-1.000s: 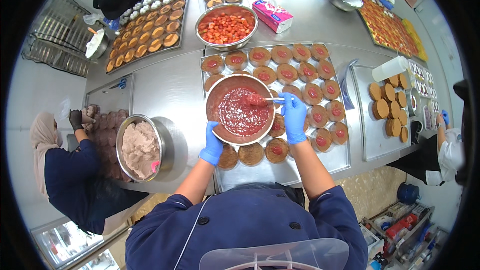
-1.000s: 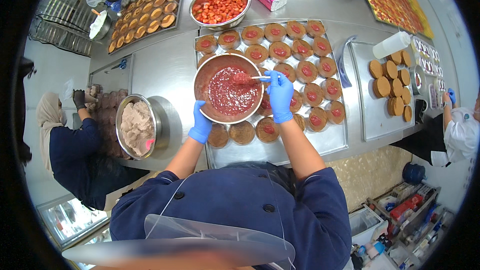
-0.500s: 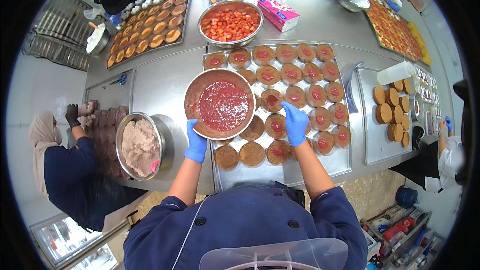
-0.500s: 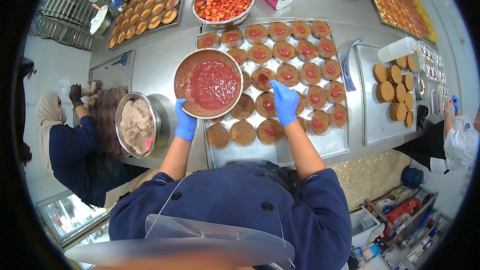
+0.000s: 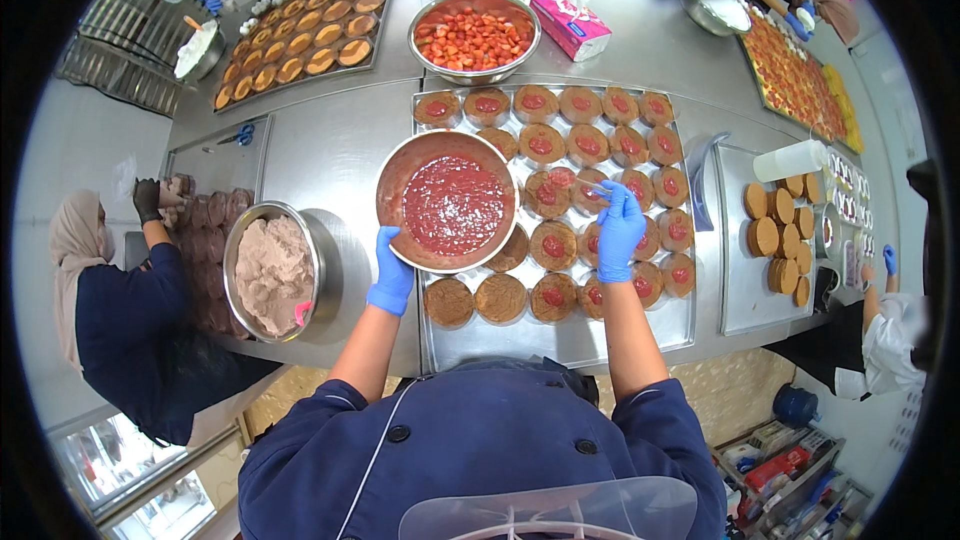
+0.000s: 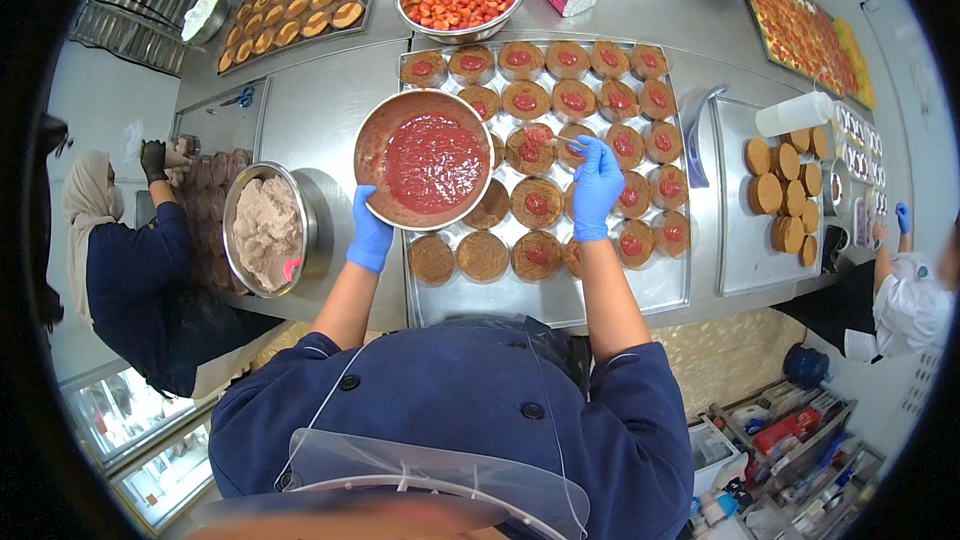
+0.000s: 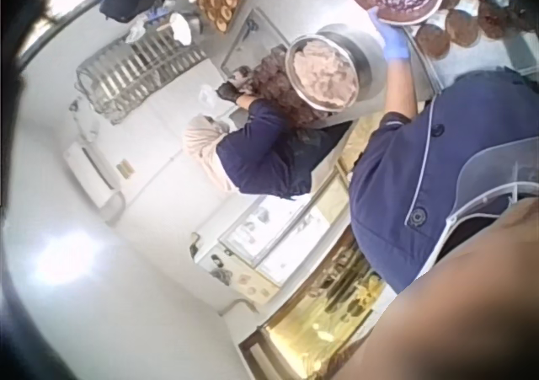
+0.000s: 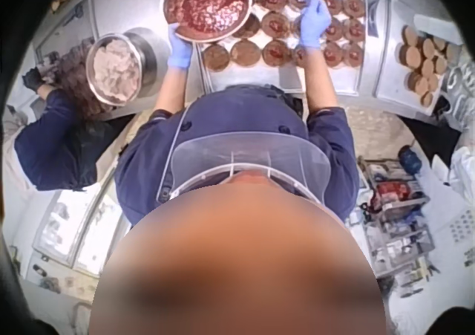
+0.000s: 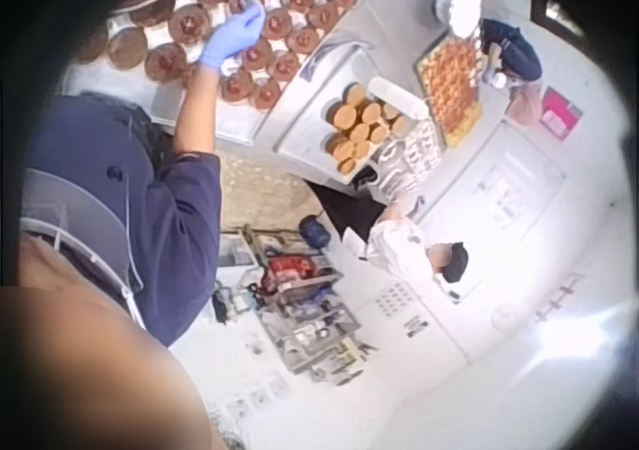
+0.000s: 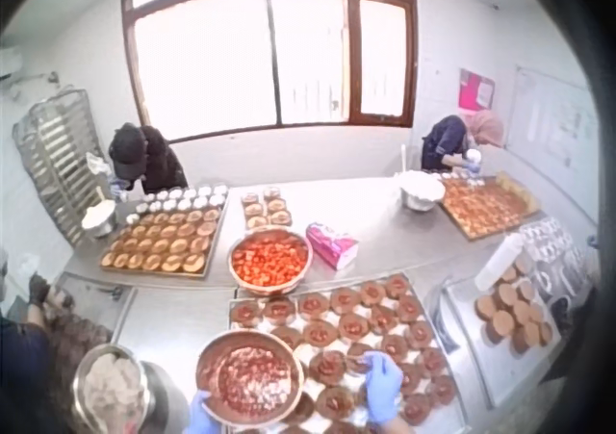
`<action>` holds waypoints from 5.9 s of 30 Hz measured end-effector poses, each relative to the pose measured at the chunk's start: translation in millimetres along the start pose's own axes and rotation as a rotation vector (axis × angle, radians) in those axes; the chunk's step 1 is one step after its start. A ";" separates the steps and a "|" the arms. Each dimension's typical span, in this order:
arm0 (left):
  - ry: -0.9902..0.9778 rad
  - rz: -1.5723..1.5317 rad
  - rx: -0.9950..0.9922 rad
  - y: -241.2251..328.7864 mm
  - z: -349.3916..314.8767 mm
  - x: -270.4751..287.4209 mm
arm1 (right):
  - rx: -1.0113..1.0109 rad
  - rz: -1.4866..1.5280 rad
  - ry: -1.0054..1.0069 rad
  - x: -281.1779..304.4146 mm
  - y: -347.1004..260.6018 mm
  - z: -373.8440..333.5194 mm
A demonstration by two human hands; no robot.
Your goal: The person spreads red jam onto small round tart shells using a spoon, then places diced strawberries on top. The person briefly retrieves a knife to cut a strawberry before continuing to place pieces on the tarts.
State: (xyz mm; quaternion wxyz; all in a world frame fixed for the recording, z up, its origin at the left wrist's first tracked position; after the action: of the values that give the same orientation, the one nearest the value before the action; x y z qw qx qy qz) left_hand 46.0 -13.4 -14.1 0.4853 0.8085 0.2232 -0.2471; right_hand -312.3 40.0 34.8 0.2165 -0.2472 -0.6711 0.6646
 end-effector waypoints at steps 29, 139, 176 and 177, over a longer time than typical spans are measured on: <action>0.046 -0.131 -0.123 37.7 -5.6 75.2 | 0.041 -0.189 -0.208 -80.9 15.3 -10.0; 0.414 -0.235 -0.272 -18.8 -202.1 121.5 | 0.429 -0.431 -0.609 -134.4 40.0 -96.2; 0.117 -0.080 -0.054 -55.0 -114.7 52.1 | -0.232 0.018 -0.432 -61.1 4.8 -81.1; 0.102 -0.081 -0.056 -52.7 -114.0 50.7 | -0.221 0.034 -0.403 -56.2 5.0 -78.0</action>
State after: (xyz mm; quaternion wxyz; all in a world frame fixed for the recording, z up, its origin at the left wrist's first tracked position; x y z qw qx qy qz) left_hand 74.7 117.4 -34.5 0.4852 0.7964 0.2871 -0.2189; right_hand -219.7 66.4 33.8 0.0385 -0.1432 -0.7652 0.6265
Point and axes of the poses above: each hand's wrist, its own z-axis towards the middle knuckle, its own x-axis out of the back of the hand, y = z × x, the point moved 4 cm from there along z, towards the middle knuckle, and after that the axes turned 6 degrees about -y, right-handed, at the moved point
